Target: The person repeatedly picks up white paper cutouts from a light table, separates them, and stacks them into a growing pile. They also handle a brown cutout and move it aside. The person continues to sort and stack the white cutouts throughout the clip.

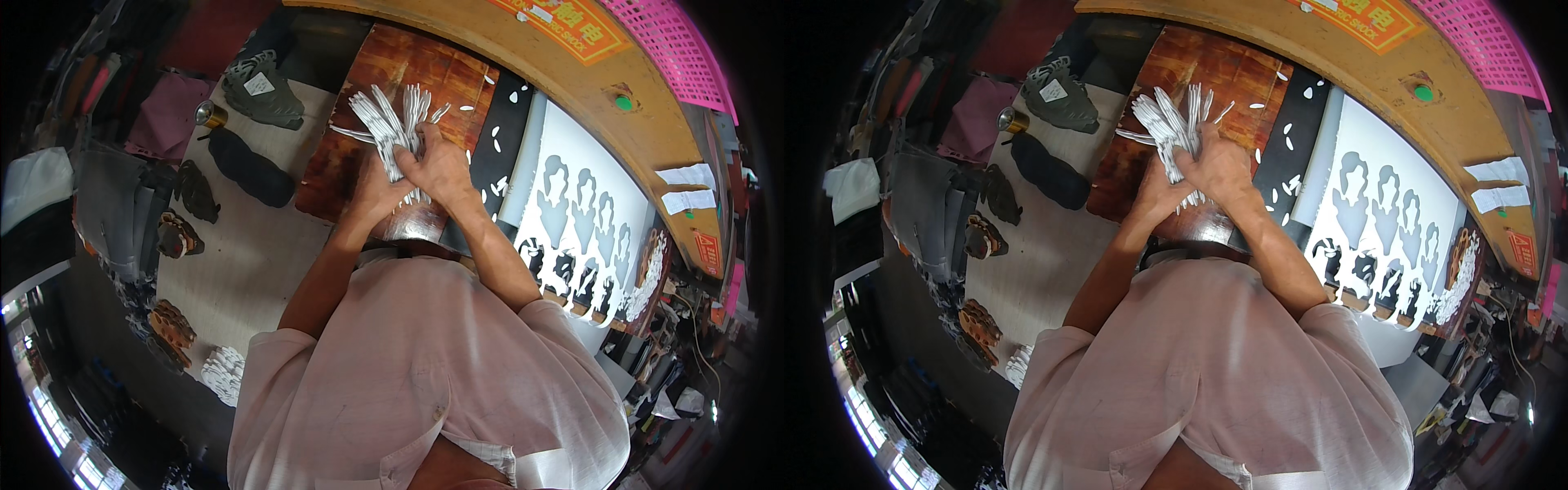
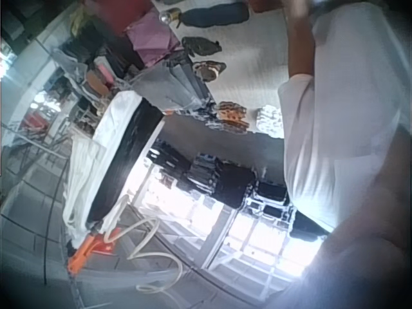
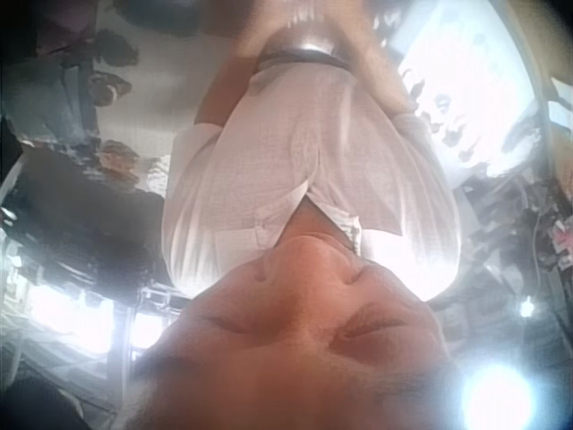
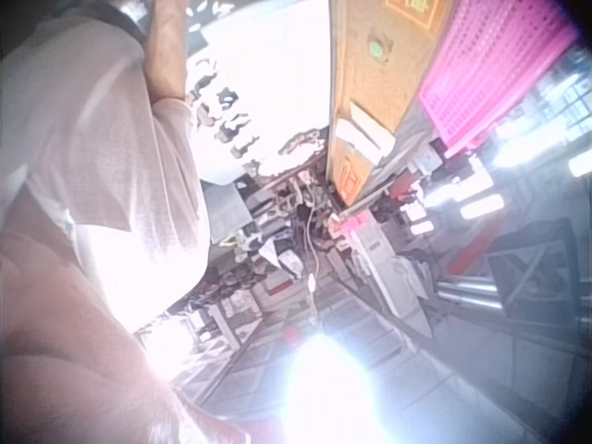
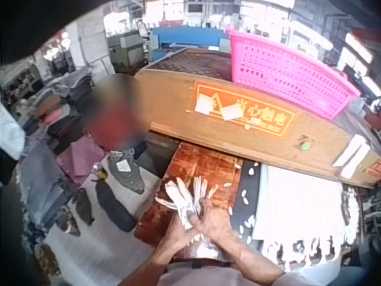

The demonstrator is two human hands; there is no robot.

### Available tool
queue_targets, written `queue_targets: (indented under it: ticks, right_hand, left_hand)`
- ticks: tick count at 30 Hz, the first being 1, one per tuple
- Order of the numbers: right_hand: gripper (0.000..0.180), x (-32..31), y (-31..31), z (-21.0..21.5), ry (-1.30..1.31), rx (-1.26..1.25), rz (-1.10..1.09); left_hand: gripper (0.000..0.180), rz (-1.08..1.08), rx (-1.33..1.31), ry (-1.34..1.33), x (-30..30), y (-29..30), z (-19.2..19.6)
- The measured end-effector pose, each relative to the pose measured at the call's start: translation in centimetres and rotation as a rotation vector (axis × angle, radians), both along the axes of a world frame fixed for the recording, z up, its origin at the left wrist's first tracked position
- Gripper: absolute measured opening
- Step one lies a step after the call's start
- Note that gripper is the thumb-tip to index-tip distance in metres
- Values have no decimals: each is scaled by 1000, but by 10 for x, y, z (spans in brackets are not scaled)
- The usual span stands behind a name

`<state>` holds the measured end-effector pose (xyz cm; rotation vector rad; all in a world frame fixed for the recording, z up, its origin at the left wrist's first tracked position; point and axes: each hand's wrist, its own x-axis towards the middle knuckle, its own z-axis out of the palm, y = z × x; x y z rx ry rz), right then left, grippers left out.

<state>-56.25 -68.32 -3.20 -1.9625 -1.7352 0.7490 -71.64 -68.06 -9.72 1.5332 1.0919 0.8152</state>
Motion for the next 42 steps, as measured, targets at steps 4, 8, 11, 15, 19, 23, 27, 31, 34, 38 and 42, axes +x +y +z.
queue_targets:
  ticks: [4, 8, 11, 15, 19, 23, 27, 31, 34, 38, 42]
  right_hand:
    - [75, 1, 0, 6, 32, -35, 16]
    - [76, 2, -1, 5, 25, -49, 26]
    - [77, -1, -1, -1, 0, -26, 10]
    - [77, -5, -2, -5, -52, -2, -1]
    - [79, -1, -2, 1, -11, -21, 18]
    - [82, 3, -4, 6, 21, -69, 47]
    - [83, 1, -3, 4, 26, -62, 16]
    - [78, 1, -2, -4, 16, -19, -15]
    - [75, 7, -4, -9, 60, 11, -74]
    - [73, 18, -9, -14, 101, 18, -111]
    - [73, 24, -12, -18, 132, 8, -145]
  left_hand:
    - [67, 13, -20, 24, 0, 0, -1]
    - [65, 25, 5, 18, 0, 0, -5]
    - [62, 23, 24, 39, 0, 0, -8]
    - [57, 51, 33, 75, 0, 0, -9]
    - [56, 64, 52, 78, 0, -1, -7]
    - [57, 58, 35, 46, 2, -2, -6]
    - [60, 68, 49, 42, 2, -2, -6]
    - [66, 35, 99, -122, -5, -2, -9]
    - [57, 75, -149, -130, -16, -3, -11]
    - [52, 32, -244, -45, -26, -3, -9]
    - [62, 62, -260, -46, -24, -2, -5]
